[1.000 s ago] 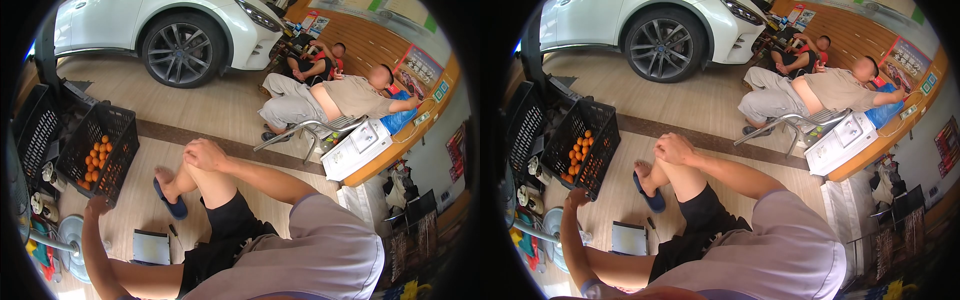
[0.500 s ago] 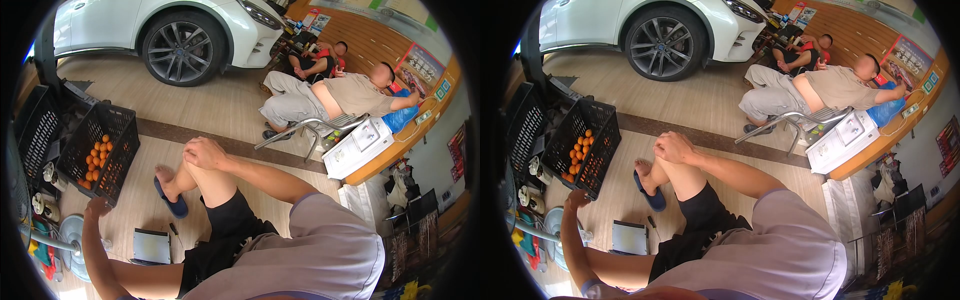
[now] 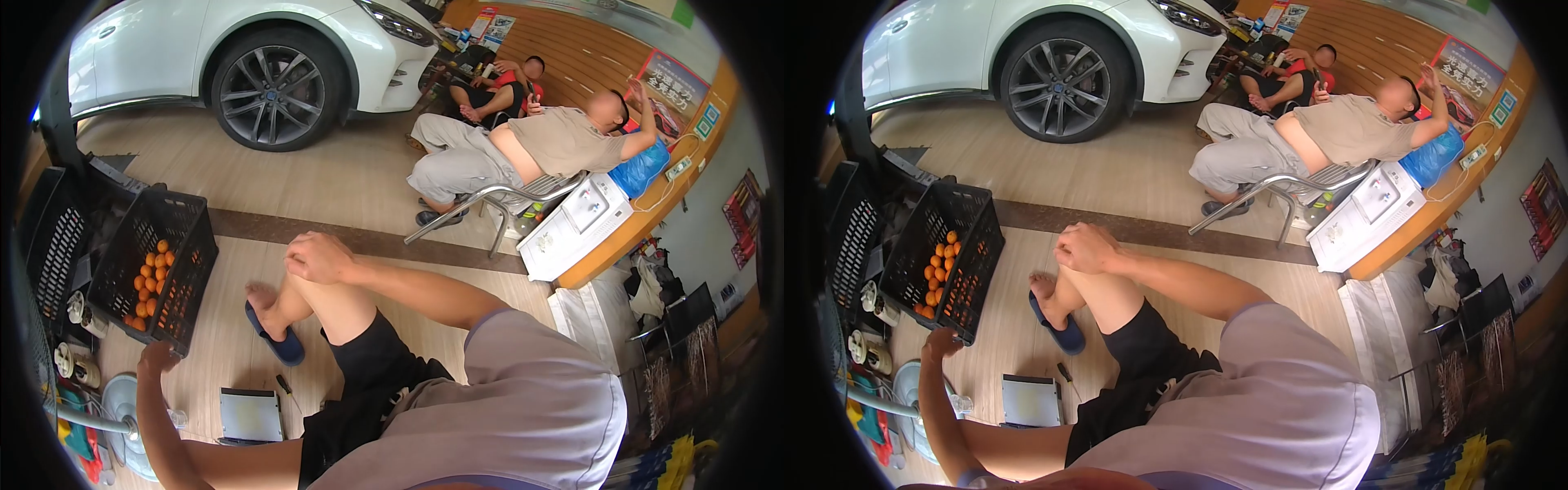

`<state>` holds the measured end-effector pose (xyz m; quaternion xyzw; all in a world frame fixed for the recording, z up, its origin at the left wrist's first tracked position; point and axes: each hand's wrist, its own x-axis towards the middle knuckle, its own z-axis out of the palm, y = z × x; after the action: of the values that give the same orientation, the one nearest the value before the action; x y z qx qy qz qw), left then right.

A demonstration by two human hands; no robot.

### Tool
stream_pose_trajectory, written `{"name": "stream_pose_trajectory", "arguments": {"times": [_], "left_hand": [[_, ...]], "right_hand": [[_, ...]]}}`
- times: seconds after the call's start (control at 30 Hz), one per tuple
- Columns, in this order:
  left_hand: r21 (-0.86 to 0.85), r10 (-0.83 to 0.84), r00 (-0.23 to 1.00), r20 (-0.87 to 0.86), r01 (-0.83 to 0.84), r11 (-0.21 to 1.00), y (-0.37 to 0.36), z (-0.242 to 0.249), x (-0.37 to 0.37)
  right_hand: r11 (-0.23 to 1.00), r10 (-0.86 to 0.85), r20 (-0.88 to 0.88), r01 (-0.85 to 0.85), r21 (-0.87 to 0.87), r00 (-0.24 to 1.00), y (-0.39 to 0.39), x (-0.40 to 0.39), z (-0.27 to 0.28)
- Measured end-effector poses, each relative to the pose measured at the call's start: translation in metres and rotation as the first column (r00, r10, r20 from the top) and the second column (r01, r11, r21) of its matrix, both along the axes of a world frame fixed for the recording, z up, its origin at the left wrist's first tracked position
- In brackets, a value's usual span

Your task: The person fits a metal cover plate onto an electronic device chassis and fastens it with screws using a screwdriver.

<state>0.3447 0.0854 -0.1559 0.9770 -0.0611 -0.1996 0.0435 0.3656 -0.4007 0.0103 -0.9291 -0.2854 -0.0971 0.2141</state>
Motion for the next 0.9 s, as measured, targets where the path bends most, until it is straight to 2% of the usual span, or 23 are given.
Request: {"name": "stream_pose_trajectory", "arguments": {"times": [0.1,0.23,0.33,0.53,0.9], "left_hand": [[0.012,-0.003,1.000,-0.005,0.003,1.000,-0.001,0.001,0.000],[0.025,-0.009,1.000,-0.006,0.009,1.000,-0.003,0.002,0.000],[0.001,0.001,1.000,0.022,-0.001,1.000,0.006,-0.015,0.006],[0.022,0.002,1.000,-0.004,-0.002,1.000,-0.006,0.006,-0.002],[0.033,-0.076,0.996,0.044,0.074,0.997,0.006,-0.010,0.002]], "right_hand": [[0.999,-0.025,-0.065,0.023,-0.038,0.998,0.001,-0.004,0.006],[1.000,-0.011,-0.050,0.010,-0.018,0.999,0.000,-0.002,0.002],[1.000,-0.007,-0.045,0.006,-0.021,0.999,0.000,-0.002,0.002],[1.000,-0.012,-0.040,0.011,-0.029,0.999,0.001,-0.004,0.004],[0.999,-0.011,-0.026,0.010,-0.040,1.000,0.001,-0.003,0.003]]}}
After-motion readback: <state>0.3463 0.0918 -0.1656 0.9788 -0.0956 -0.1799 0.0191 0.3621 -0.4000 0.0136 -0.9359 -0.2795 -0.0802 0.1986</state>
